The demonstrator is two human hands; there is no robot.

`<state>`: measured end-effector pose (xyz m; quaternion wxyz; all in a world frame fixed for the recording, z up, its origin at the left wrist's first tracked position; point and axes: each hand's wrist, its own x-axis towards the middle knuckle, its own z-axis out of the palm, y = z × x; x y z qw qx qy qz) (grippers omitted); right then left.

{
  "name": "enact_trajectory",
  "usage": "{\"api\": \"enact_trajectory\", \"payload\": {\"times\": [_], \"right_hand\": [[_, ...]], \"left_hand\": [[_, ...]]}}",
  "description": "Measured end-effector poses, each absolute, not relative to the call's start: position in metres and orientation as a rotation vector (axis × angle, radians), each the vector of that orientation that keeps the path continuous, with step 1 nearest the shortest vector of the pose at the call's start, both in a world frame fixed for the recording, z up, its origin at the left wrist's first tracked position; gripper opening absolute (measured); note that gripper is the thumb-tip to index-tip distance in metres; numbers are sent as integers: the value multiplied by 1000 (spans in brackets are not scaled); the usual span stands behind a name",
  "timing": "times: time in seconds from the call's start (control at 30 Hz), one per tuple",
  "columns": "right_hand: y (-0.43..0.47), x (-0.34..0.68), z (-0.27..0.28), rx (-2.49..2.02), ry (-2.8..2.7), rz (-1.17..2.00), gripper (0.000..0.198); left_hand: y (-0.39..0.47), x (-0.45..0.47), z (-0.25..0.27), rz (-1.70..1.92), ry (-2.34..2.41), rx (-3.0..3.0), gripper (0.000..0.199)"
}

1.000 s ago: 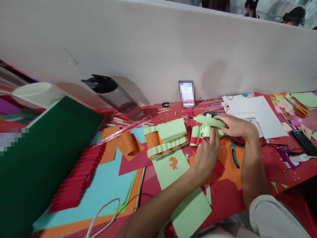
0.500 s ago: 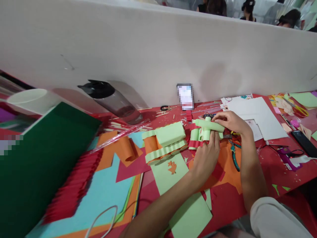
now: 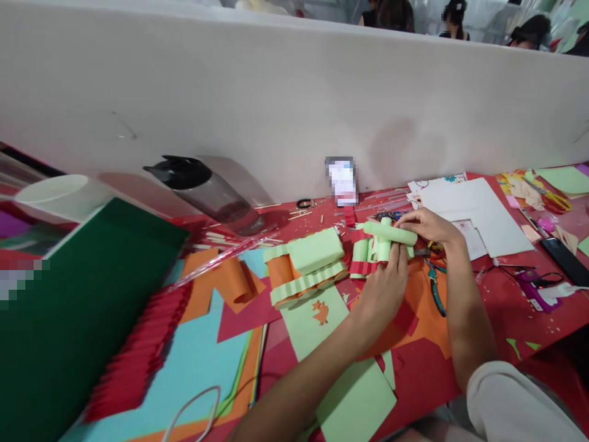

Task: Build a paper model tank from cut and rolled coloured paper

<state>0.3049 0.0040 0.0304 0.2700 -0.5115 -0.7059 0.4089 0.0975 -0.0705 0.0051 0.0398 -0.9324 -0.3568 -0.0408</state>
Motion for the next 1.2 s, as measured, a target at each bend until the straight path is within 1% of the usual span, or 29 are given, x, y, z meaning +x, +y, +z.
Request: {"api": "enact_trajectory", "payload": {"times": [0.17, 0.37, 0.57, 0.77, 1.0, 1.2], "right_hand": [[0, 308, 31, -1301, -1970, 1112, 41], [2, 307, 25, -1325, -1884, 1192, 48], [6, 303, 22, -1307, -1882, 1077, 55], [8, 298, 27, -1394, -1930, 936, 46], [11, 310, 17, -1390, -1783, 1096, 30], [11, 314, 13, -1315, -1790, 1118, 25]], "left_hand": [[-71, 94, 3, -221, -1089, -2894, 64], [-71, 94, 4, -245, -1133, -2918, 59], [-71, 100, 14, -13, -1240, -2884, 47], [-72, 101, 21, 54, -1258, -2935, 43], [-70, 98, 27, -17, -1252, -3136, 33], [-61, 85, 32, -121, -1157, -3402, 39]]}}
